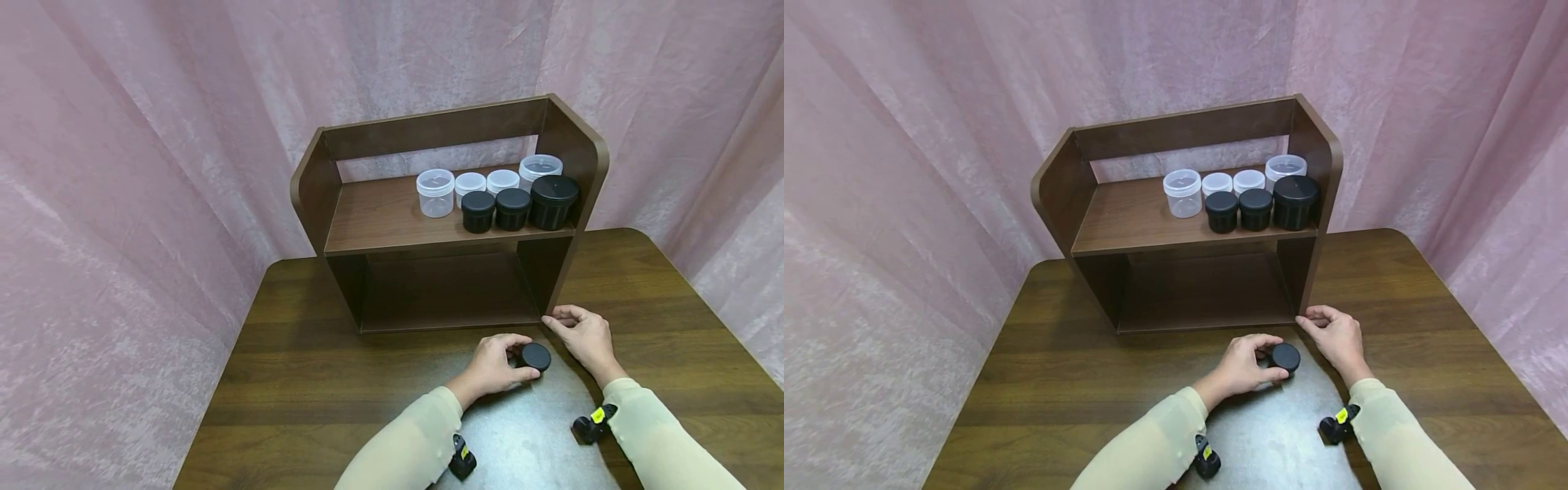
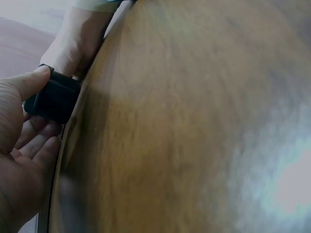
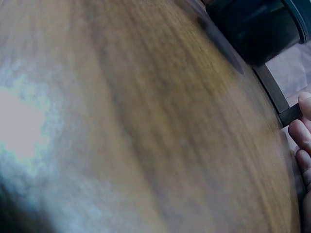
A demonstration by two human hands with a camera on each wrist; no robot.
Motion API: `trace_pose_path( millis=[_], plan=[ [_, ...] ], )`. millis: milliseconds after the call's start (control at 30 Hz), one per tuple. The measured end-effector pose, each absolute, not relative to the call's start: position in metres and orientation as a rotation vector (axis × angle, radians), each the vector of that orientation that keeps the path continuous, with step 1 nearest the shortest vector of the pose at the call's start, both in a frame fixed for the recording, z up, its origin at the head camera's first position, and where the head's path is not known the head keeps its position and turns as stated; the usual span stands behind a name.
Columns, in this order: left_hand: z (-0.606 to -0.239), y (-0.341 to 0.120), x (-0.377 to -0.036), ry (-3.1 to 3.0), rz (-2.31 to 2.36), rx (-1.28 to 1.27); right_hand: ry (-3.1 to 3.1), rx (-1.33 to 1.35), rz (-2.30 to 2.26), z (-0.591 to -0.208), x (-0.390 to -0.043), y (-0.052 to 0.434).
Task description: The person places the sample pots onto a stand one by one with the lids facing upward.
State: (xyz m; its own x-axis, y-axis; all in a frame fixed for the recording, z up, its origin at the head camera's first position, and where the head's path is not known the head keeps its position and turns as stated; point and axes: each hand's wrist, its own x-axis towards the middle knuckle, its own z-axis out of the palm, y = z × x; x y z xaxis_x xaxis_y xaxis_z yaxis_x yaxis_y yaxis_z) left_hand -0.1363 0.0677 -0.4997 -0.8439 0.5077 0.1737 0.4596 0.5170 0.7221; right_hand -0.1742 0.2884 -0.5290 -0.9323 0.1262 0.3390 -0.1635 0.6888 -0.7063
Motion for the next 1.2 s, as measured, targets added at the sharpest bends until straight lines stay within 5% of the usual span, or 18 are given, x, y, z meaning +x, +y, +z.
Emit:
trace_pose_path(
  millis=[1200],
  plan=[
    [-0.447,0.006,-0.14,2.782,1.531,0.826,-2.554,0.019,1.121,-0.53,-0.173,0.289]
  ],
)
